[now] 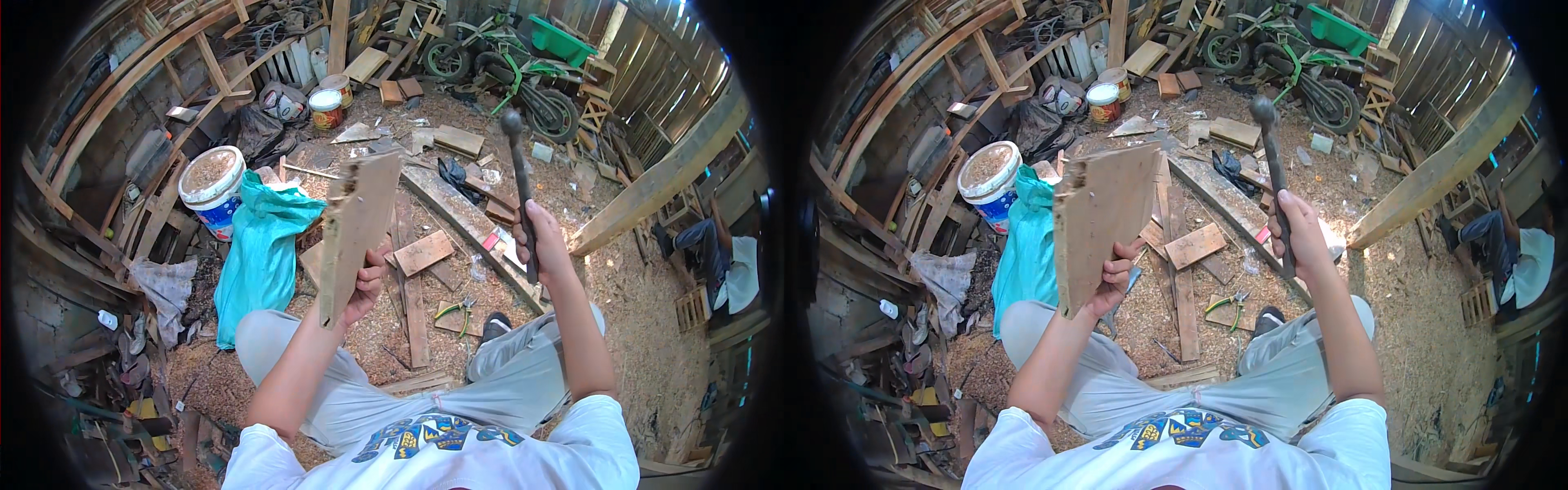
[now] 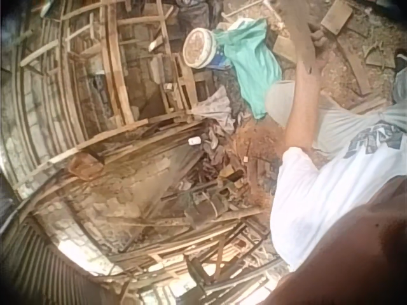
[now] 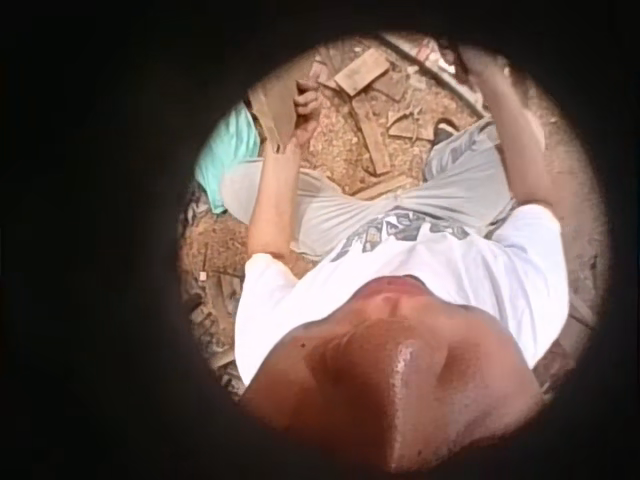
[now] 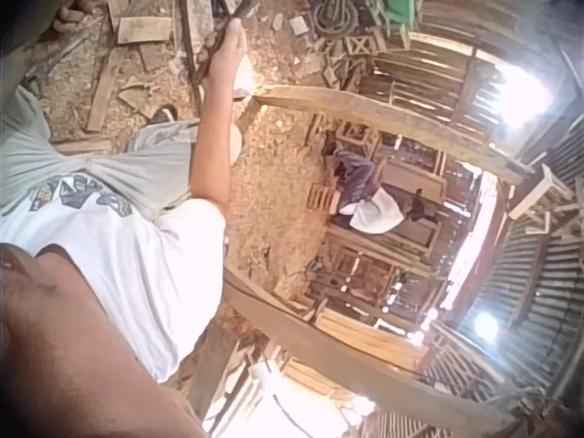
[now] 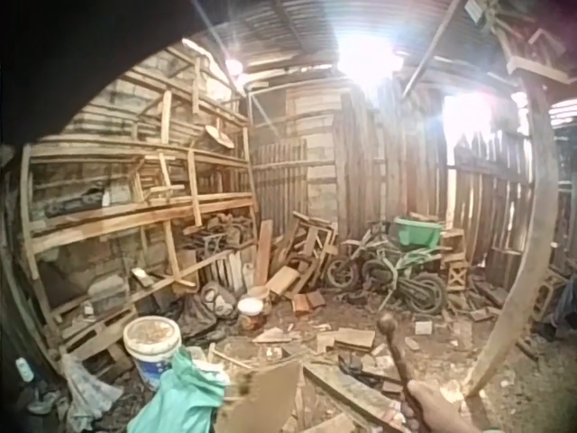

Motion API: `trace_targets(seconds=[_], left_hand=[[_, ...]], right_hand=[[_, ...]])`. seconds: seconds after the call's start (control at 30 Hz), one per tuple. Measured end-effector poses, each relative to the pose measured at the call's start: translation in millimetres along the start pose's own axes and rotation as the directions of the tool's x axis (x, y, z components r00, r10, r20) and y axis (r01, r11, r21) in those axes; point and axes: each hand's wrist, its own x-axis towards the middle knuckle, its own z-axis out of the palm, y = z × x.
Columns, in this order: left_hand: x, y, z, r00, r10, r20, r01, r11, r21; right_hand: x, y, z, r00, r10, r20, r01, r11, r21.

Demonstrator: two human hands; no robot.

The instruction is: The person hammers a wooden piece into a larger board, removes parts with pliers, and measures the assembly with a square tool.

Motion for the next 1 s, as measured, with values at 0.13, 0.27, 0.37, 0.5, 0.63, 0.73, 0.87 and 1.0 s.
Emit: trace_targets(seconds=[0.13, 0.27, 0.37, 0.5, 0.63, 0.73, 0.87, 1.0], left_hand=[[1, 2, -17, 0.993, -0.111, 0.043, 0.119, 0.945, -0.305], [-4, -9, 5, 0.989, -0.137, 0.047, 0.144, 0.910, -0.389], [8, -12, -5, 0.936, -0.210, 0.282, 0.316, 0.857, -0.408], [10, -15, 3, 0.942, -0.182, 0.284, 0.282, 0.885, -0.370], [5, -14, 12, 0.962, -0.139, 0.234, 0.223, 0.894, -0.387], [9, -15, 10, 0.968, -0.127, 0.217, 0.207, 0.890, -0.405], [15, -11, 2, 0.957, -0.179, 0.229, 0.266, 0.855, -0.445], [8, -14, 4, 0.984, -0.132, 0.123, 0.173, 0.887, -0.428]], right_hand=[[-11, 4, 16, 0.978, -0.187, 0.094, 0.180, 0.980, 0.079], [-15, 16, 9, 0.978, -0.165, 0.129, 0.160, 0.986, 0.050], [-19, 26, -1, 0.990, -0.137, 0.023, 0.139, 0.986, -0.088], [-21, 45, -18, 0.955, -0.298, -0.001, 0.294, 0.944, -0.151], [-19, 50, -20, 0.885, -0.456, 0.100, 0.466, 0.871, -0.157], [-24, 50, -22, 0.842, -0.525, 0.123, 0.538, 0.835, -0.115], [-31, 41, -15, 0.796, -0.584, 0.160, 0.606, 0.767, -0.211], [-31, 49, -16, 0.777, -0.600, 0.191, 0.617, 0.668, -0.416]])
